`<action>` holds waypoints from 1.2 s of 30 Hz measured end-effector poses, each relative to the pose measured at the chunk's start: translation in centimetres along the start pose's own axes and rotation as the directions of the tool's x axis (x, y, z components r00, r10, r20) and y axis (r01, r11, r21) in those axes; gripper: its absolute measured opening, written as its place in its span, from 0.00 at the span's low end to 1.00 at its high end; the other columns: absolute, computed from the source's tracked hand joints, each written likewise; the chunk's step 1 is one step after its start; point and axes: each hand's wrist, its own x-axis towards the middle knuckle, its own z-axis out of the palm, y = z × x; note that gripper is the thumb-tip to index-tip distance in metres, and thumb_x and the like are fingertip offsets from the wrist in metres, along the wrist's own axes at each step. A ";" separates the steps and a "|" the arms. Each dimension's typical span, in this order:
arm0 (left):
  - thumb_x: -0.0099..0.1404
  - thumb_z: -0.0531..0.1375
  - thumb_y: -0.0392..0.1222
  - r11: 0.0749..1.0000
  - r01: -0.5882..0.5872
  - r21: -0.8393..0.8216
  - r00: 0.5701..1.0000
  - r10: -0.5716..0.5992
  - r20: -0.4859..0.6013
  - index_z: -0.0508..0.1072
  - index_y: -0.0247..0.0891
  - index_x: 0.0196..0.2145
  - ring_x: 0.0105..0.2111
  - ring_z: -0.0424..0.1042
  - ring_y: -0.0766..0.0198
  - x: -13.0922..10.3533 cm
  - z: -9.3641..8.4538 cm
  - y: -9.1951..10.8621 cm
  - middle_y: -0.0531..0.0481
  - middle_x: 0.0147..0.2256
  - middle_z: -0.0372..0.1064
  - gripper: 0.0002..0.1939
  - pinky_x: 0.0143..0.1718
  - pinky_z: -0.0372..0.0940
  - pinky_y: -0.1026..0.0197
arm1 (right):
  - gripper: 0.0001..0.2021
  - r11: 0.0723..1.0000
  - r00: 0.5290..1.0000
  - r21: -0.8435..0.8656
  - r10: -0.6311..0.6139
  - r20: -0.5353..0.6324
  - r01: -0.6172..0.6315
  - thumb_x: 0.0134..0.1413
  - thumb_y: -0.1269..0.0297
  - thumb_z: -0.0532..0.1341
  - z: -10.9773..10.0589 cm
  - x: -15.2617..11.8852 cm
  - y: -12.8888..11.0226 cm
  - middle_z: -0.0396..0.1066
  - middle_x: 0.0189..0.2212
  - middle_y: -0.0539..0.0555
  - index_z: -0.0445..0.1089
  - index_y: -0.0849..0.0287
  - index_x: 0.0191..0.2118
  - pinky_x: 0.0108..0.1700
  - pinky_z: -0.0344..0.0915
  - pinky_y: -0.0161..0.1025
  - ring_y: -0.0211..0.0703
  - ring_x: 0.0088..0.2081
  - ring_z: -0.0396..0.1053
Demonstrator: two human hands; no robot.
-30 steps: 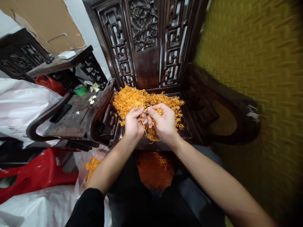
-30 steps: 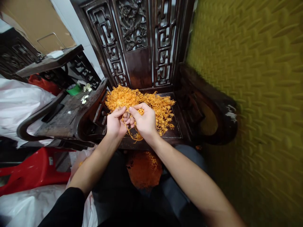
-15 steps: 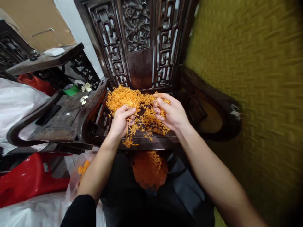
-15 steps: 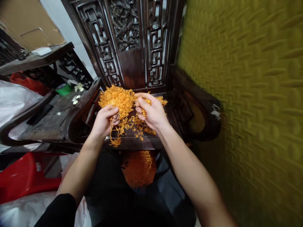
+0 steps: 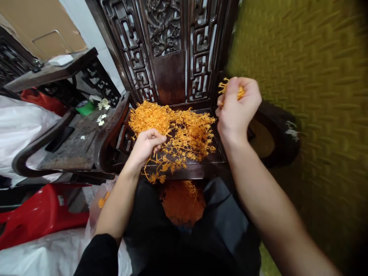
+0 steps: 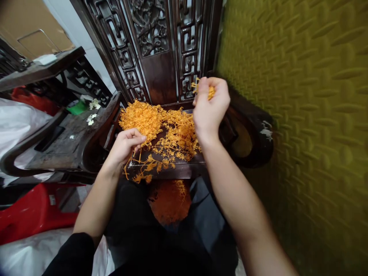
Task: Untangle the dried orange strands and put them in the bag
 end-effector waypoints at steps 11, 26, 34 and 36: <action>0.61 0.64 0.42 0.186 0.414 0.891 0.903 0.042 -0.428 0.74 0.32 0.48 0.48 0.75 0.42 4.5 -7.7 -5.1 0.27 0.48 0.74 0.19 0.47 0.68 0.47 | 0.14 0.999 0.987 0.028 0.012 0.159 -0.016 0.63 0.53 0.63 -1.0 -4.0 1.9 0.76 0.30 0.52 0.75 0.55 0.48 0.27 0.71 0.39 0.43 0.30 0.77; 0.57 0.68 0.37 0.135 -0.058 0.989 0.930 -0.353 0.103 0.82 0.39 0.30 0.39 0.78 0.56 3.7 -9.2 -9.8 0.44 0.32 0.79 0.02 0.44 0.66 0.61 | 0.14 0.946 0.904 0.157 0.208 0.373 -0.283 0.54 0.54 0.70 -1.5 -4.5 1.9 0.68 0.22 0.49 0.79 0.56 0.43 0.19 0.60 0.35 0.37 0.22 0.66; 0.60 0.67 0.52 0.922 -0.158 0.352 0.978 0.197 -0.075 0.75 0.35 0.29 0.20 0.61 0.70 0.0 -5.7 -4.0 0.52 0.24 0.71 0.16 0.23 0.54 0.66 | 0.26 0.937 0.774 -0.048 0.315 0.549 -0.347 0.50 0.37 0.68 -2.1 -4.0 0.3 0.61 0.16 0.48 0.81 0.59 0.39 0.21 0.54 0.36 0.36 0.19 0.61; 0.59 0.68 0.50 0.964 -0.187 0.189 0.968 0.214 -0.131 0.73 0.36 0.27 0.18 0.58 0.72 -0.3 -4.5 -3.2 0.53 0.22 0.69 0.15 0.20 0.50 0.67 | 0.28 0.959 0.757 -0.171 0.283 0.588 -0.225 0.49 0.37 0.68 -1.7 -4.3 0.3 0.73 0.24 0.53 0.82 0.58 0.43 0.31 0.65 0.40 0.44 0.28 0.71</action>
